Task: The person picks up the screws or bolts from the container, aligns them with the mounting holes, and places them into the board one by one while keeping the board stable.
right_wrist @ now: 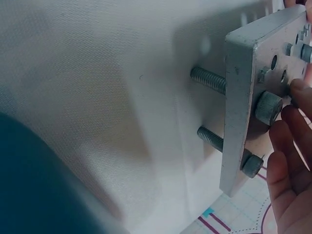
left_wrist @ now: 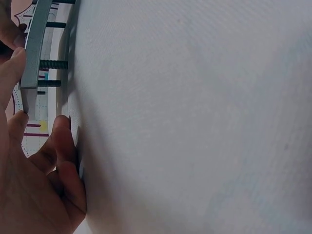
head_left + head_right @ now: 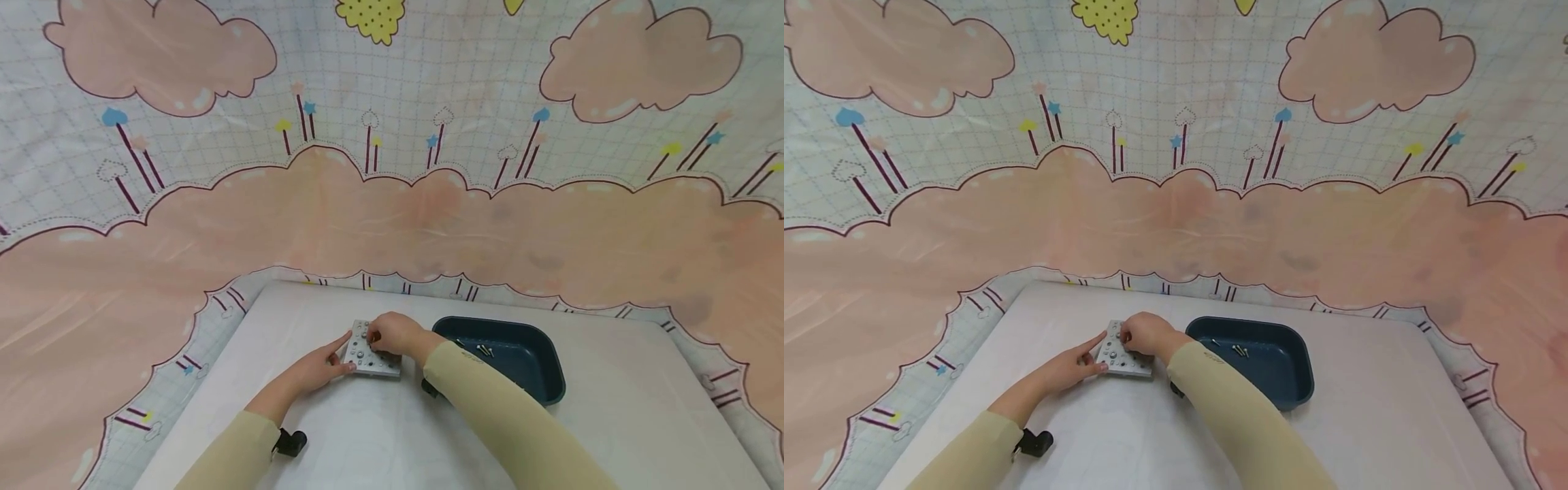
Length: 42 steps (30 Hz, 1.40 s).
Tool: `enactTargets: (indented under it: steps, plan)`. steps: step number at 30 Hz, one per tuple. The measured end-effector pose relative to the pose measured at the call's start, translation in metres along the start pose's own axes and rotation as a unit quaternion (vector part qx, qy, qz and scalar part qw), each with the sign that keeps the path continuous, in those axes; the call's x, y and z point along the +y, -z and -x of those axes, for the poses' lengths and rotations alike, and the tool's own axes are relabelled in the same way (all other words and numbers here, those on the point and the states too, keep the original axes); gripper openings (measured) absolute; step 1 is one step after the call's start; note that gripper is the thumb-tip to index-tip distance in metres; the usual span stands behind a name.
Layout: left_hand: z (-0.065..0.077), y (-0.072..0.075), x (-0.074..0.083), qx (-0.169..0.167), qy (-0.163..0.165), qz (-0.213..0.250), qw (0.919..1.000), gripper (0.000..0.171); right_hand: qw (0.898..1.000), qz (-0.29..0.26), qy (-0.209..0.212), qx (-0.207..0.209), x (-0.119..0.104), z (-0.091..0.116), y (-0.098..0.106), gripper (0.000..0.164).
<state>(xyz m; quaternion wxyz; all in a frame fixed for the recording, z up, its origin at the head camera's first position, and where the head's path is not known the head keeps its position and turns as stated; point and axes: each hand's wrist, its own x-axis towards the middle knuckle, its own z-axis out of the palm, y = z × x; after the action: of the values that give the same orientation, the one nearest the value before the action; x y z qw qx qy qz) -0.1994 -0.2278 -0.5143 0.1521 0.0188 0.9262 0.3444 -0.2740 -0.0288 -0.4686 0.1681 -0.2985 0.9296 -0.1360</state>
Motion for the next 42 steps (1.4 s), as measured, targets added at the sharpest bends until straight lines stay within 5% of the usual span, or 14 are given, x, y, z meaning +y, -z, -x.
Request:
enactTargets:
  steps: [10,29,36,42]
  plan:
    - [0.003,0.000,-0.002,-0.005,0.002,0.001,1.0000,0.083,1.000,0.009,0.011,-0.014,-0.002,0.004,-0.002,0.014]
    - [-0.002,0.001,0.000,-0.001,0.003,-0.007,1.0000,0.083,0.999,-0.013,0.047,0.014,0.016,0.026,0.053,0.026]
    - [-0.003,-0.001,-0.003,0.004,0.005,-0.007,1.0000,0.084,0.998,-0.026,0.049,0.020,0.042,0.050,0.069,0.022]
    - [-0.002,-0.002,-0.001,0.005,-0.004,-0.008,0.9999,0.083,0.998,-0.008,0.052,0.033,0.087,0.084,0.072,0.020]
